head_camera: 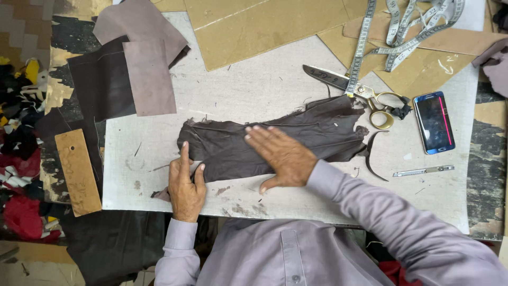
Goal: The person sorts through pieces of brown leather on a workbench, picking up individual pieces, spreading and smoothing them flat with their hands, and setting them aside. They then gather a larger leather piece, fold it over, and smooth it with both hands.
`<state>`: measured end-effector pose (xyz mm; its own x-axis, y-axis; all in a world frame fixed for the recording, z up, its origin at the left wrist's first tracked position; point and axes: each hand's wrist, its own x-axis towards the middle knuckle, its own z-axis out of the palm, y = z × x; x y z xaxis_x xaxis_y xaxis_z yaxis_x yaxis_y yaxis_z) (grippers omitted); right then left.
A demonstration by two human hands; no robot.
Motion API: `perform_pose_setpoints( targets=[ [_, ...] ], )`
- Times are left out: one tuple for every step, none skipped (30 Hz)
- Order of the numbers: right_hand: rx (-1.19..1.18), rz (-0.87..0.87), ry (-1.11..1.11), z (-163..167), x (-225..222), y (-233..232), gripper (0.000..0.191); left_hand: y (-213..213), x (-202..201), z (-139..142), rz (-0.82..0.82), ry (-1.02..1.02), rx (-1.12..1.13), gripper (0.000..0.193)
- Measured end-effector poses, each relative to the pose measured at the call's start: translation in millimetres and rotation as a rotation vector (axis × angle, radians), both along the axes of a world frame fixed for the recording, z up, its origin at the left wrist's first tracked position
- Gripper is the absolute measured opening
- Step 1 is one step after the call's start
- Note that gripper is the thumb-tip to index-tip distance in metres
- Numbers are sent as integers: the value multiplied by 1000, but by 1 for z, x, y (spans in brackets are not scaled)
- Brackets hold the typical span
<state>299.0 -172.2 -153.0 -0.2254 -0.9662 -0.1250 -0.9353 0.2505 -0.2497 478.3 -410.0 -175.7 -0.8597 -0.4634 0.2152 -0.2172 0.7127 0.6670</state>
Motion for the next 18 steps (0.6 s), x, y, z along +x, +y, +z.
perform_pose_setpoints(
  targets=[
    [-20,-35,14,4,-13,15,130,-4,0,-1,-14,17,-8,67],
    [-29,-84,6,8,-25,30,128,-5,3,-1,-26,31,-17,64],
    [-39,-132,3,12,-35,41,127,-6,4,-2,-38,49,-25,62],
    [-27,-184,68,12,-38,46,126,-6,5,-2,-39,38,-25,57],
    [-12,-237,127,13,-36,51,126,-5,8,-1,-41,22,-24,53],
    [1,-289,189,13,-33,53,125,-5,10,-1,-42,8,-23,50],
    [-38,-351,184,12,-25,53,128,-3,13,-1,-41,12,-16,49],
    [-77,-411,180,10,-12,50,131,-2,15,0,-37,18,-10,48],
    [-120,-470,177,8,1,47,134,-1,16,0,-31,25,-6,47],
    [-86,-427,184,6,18,44,134,0,17,0,-26,21,-16,46],
    [-52,-391,190,4,38,43,134,1,18,0,-28,16,-25,46],
    [-15,-356,200,3,54,44,134,2,17,0,-32,14,-31,46],
    [-47,-353,153,3,66,47,133,4,15,0,-34,12,-33,45],
    [-77,-347,105,3,77,51,133,6,14,1,-34,8,-34,45],
    [-112,-344,58,3,84,55,132,8,12,2,-36,6,-40,44],
    [-118,-406,78,5,87,60,132,10,10,5,-50,21,-38,45],
    [-127,-470,100,7,87,67,132,13,9,9,-65,38,-39,47],
    [-131,-533,119,10,84,74,132,16,6,13,-79,53,-36,49]
  ],
)
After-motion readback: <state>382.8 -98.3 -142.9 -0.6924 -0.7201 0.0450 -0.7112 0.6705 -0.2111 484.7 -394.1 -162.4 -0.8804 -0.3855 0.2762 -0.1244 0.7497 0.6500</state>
